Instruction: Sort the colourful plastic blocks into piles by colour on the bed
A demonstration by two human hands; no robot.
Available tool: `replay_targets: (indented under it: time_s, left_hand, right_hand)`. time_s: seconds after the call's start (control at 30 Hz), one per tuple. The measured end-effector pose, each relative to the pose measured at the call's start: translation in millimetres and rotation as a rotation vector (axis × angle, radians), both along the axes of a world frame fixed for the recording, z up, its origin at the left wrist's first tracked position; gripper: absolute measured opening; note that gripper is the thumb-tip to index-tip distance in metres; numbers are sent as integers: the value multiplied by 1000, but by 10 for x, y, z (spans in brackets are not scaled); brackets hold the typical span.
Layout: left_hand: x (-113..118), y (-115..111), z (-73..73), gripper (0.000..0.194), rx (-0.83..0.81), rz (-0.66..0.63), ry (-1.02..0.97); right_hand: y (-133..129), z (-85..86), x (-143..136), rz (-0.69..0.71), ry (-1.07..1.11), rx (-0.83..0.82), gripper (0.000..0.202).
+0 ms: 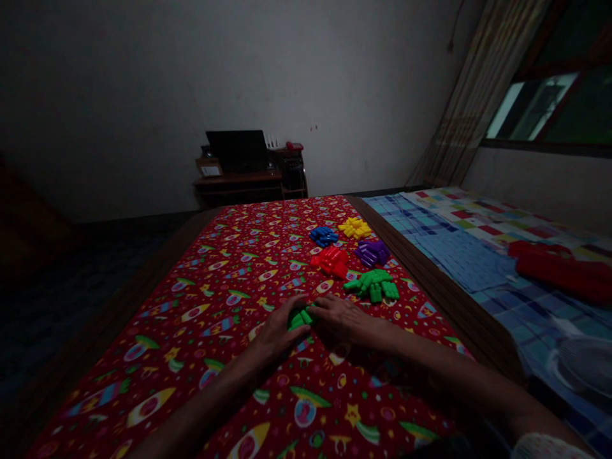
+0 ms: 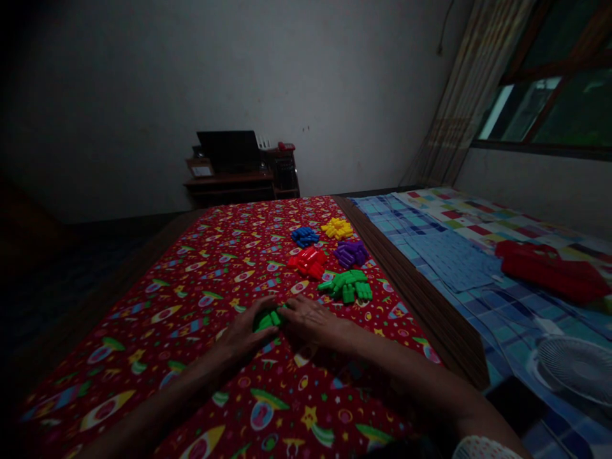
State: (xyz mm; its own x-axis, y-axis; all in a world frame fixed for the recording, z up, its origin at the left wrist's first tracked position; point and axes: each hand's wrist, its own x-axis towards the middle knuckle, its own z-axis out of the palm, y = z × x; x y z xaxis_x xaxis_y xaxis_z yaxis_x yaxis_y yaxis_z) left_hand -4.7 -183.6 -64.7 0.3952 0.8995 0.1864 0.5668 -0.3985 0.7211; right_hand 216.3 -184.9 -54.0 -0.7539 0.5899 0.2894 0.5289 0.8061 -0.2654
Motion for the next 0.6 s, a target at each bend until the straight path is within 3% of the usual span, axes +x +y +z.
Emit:
replay_targets:
  time_s: [0.2, 0.33, 0.43, 0.5, 0.6]
  left_hand:
    - [-34, 19, -47, 54, 32, -32, 3]
    - [-114, 30, -85, 55, 107, -21, 23]
    - [-244, 25, -74, 57, 189, -15, 101]
    - [-311, 16, -35, 49, 204, -10, 152]
    - [-314, 3, 49, 37, 189, -10, 182]
  right_hand:
    - [140, -1, -40, 9, 22, -38, 30]
    - [190, 135, -24, -24, 11, 19, 19]
    - [247, 310, 236, -150, 78, 124, 14]
    - [291, 402, 528, -279, 114, 179, 13]
    - [337, 414, 984, -441, 112, 162, 19]
